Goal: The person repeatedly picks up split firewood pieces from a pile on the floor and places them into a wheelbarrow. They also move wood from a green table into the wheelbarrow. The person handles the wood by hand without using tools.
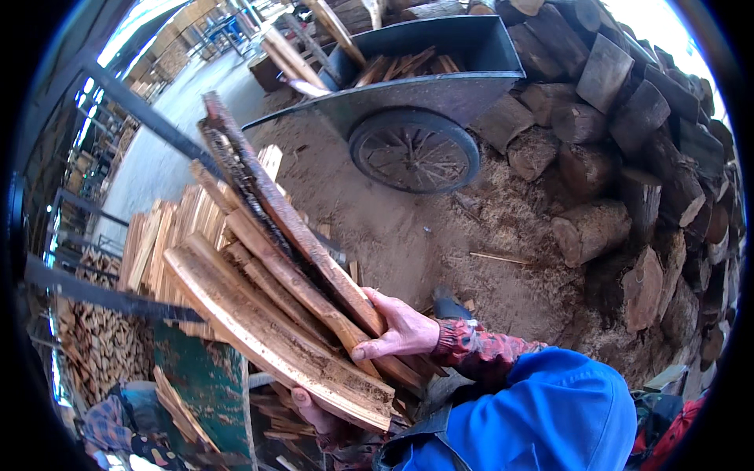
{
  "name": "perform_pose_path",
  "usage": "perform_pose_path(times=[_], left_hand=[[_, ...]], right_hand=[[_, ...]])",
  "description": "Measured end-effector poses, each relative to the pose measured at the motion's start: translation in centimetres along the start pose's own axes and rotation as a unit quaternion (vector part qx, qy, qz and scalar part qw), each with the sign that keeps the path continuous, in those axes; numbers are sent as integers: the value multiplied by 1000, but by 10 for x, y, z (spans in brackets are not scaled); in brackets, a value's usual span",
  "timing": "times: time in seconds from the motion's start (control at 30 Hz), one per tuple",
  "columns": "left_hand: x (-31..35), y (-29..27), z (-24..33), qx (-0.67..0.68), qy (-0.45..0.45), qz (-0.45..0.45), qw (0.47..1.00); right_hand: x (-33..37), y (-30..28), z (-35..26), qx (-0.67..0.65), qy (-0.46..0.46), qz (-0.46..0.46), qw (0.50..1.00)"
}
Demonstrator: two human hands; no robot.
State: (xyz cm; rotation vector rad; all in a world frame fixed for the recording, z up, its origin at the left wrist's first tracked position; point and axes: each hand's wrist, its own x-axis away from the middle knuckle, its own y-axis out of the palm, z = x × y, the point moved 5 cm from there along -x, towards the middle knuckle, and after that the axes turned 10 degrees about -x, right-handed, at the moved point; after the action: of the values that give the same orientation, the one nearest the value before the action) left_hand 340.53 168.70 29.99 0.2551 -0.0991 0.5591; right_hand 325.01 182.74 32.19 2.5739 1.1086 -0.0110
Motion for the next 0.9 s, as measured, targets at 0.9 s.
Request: perform_pose_path(times=[0.9], left_hand=[[-215, 2, -337, -4, -366, -127, 922]], right_hand=[[-32, -577, 162, 247, 163, 438, 849]])
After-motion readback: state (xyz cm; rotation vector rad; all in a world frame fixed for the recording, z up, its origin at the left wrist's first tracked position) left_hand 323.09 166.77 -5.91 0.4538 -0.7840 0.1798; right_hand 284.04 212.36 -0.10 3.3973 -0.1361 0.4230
